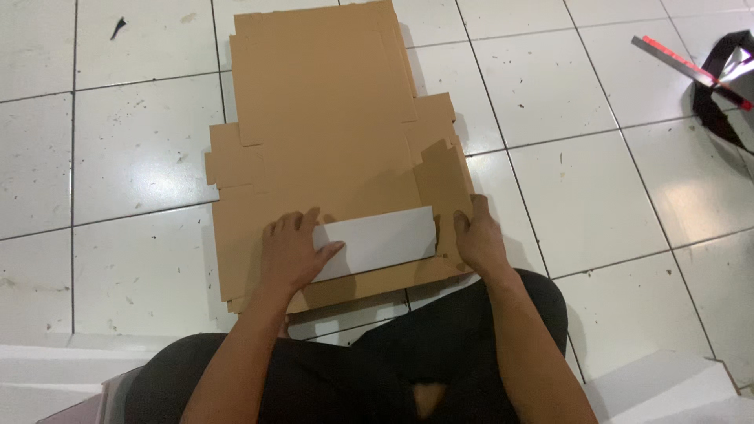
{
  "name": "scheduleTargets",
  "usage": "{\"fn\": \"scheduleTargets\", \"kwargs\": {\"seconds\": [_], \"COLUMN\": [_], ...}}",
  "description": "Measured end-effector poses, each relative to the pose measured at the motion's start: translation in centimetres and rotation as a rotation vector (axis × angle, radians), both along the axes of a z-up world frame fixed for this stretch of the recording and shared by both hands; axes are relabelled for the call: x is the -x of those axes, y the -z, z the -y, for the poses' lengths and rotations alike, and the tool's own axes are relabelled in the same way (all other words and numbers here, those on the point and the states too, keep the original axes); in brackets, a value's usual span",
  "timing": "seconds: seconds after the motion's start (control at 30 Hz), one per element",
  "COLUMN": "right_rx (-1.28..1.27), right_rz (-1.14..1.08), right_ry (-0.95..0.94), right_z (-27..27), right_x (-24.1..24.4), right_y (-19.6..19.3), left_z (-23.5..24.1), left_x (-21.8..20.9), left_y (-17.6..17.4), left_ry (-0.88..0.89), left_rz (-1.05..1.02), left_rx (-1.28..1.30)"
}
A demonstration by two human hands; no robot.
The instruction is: The person sits on the floor and folds a flat cardboard sheet into a box shape. They insert a white rectangular piece into the bottom of the box and then fold and tuck the side flaps to secure the structure.
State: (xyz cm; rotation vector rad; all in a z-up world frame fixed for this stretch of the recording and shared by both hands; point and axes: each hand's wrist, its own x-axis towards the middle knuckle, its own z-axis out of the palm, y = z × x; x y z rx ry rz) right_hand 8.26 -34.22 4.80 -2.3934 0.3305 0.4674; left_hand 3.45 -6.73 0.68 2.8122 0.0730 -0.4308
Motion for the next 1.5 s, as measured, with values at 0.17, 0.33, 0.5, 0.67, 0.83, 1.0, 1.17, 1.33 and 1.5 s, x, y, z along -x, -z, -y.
{"fn": "scheduleTargets", "kwargs": {"seconds": [0.17,0.33,0.5,0.67,0.83,1.0,1.17,1.33,1.5], "right_rx": [-0.004,0.021,0.172,0.167,0.031,-0.009,-0.023,-0.004,0.001], "right_rz": [0.029,0.001,-0.008,0.098,0.011,-0.022,-0.028,-0.014,-0.022], "right_ry": [0.062,0.037,-0.114,-0.097,0.017,0.078,0.07,0.025,0.006], "right_z": [1.6,-2.1,-5.6,-2.2,2.1,0.6,0.3,1.3,1.8], "right_x": [-0.5,0.9,1.4,0.7,-1.1,-0.7,-0.5,-0.7,-0.8], "right_y": [2.0,-2.2,-2.6,0.1,3.1,0.9,0.8,1.4,2.2], "left_z": [-0.1,0.0,-0.3,-0.1,0.3,2.0,2.5,1.6,0.5], "left_x": [0.0,0.1,0.2,0.8,4.5,9.2,9.0,8.0,3.1], "left_y": [1.2,1.0,2.5,1.2,-1.6,0.5,2.3,1.2,-2.7], "left_ry": [-0.052,-0.073,-0.011,0.058,-0.006,0.265,0.375,0.474,-0.018], "left_rz": [0.079,0.121,0.184,0.139,-0.17,-0.243,-0.076,-0.029,-0.143], "left_rx": [0.092,0.172,0.067,-0.051,0.188,0.242,0.193,0.239,0.111]}}
